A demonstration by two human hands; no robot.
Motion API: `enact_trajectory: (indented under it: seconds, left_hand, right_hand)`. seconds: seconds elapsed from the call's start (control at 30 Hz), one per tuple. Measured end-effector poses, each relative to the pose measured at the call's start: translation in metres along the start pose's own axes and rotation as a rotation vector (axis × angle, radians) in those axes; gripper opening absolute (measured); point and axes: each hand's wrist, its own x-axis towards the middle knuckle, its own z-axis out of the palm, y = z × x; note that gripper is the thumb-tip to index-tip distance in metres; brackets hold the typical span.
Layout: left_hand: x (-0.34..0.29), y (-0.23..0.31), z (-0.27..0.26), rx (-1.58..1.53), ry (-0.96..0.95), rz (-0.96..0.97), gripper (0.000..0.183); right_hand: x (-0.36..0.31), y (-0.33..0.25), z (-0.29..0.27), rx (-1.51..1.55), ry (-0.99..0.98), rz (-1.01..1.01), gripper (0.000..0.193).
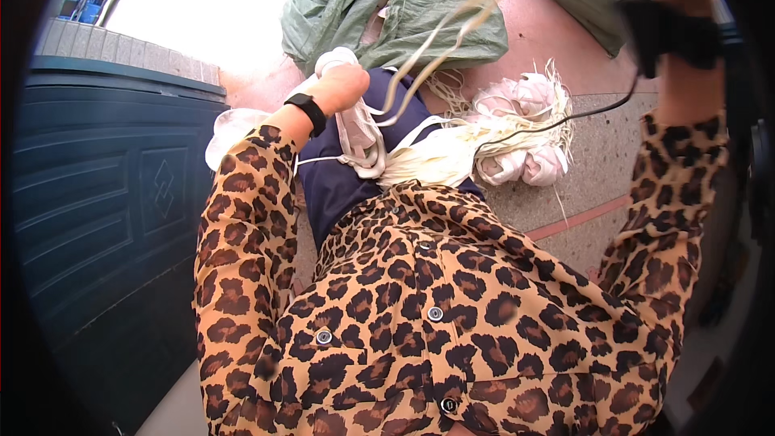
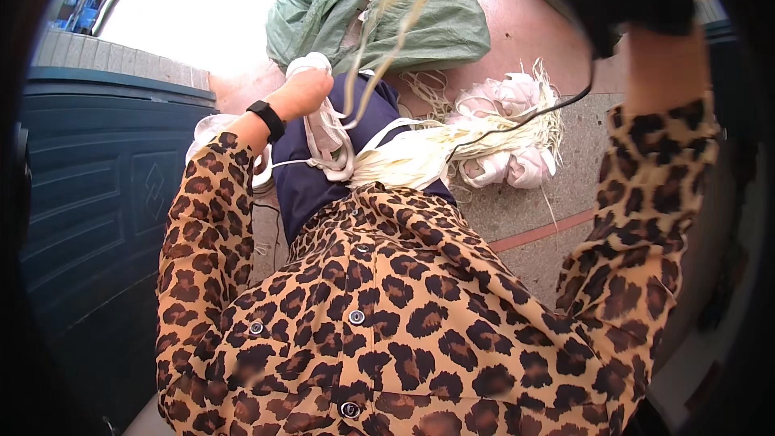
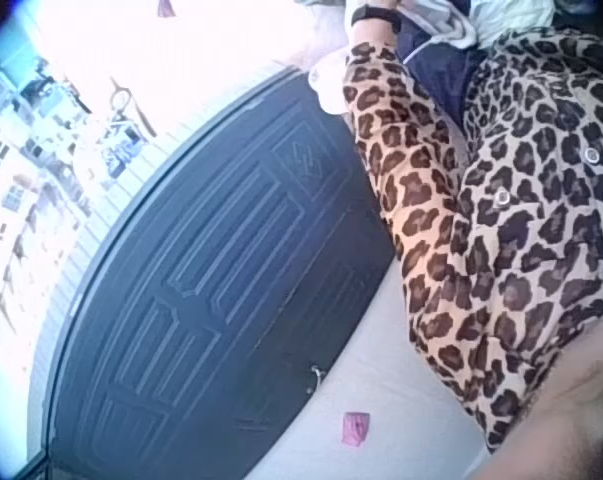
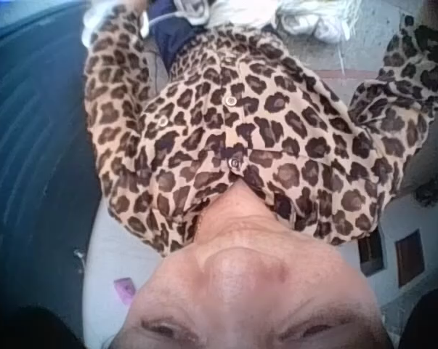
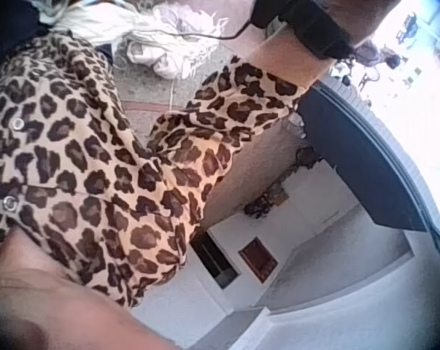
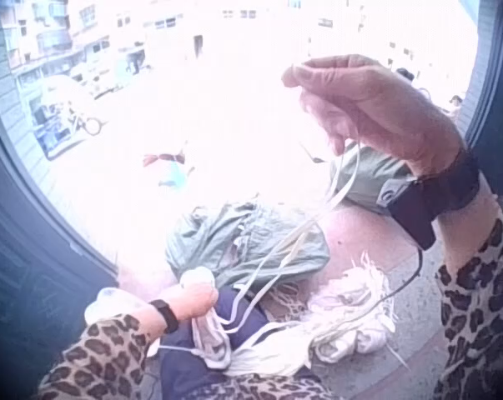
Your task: The recorder is lacing a white shoe while sitting outdoors near several bags of shoe components.
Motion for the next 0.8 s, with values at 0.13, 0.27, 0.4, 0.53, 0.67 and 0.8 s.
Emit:
enact_trajectory:
  seconds: [0.13,0.27,0.4,0.53,0.67,0.8]
  left_hand:
    - [-0.009,-0.020,0.025,-0.170,0.008,-0.168,0.016]
    - [0.001,-0.023,-0.002,-0.541,-0.049,-0.277,0.022]
    - [0.007,-0.021,-0.002,-0.298,-0.116,-0.153,0.021]
    - [0.002,-0.026,0.006,-0.145,-0.136,-0.027,0.021]
    - [-0.002,-0.021,-0.014,-0.326,-0.134,-0.186,0.021]
    - [0.001,-0.016,-0.024,-0.401,-0.240,-0.282,0.022]
  right_hand:
    - [-0.027,0.099,0.075,0.017,-0.292,0.610,0.023]
    - [-0.081,0.192,0.153,0.054,-0.407,0.679,0.025]
    - [-0.100,0.251,0.214,0.153,-0.386,0.763,0.024]
    - [-0.098,0.249,0.227,0.218,-0.338,0.801,0.023]
    - [-0.106,0.231,0.232,-0.230,-0.354,0.295,0.020]
    - [-0.113,0.192,0.257,-0.324,-0.549,0.236,0.012]
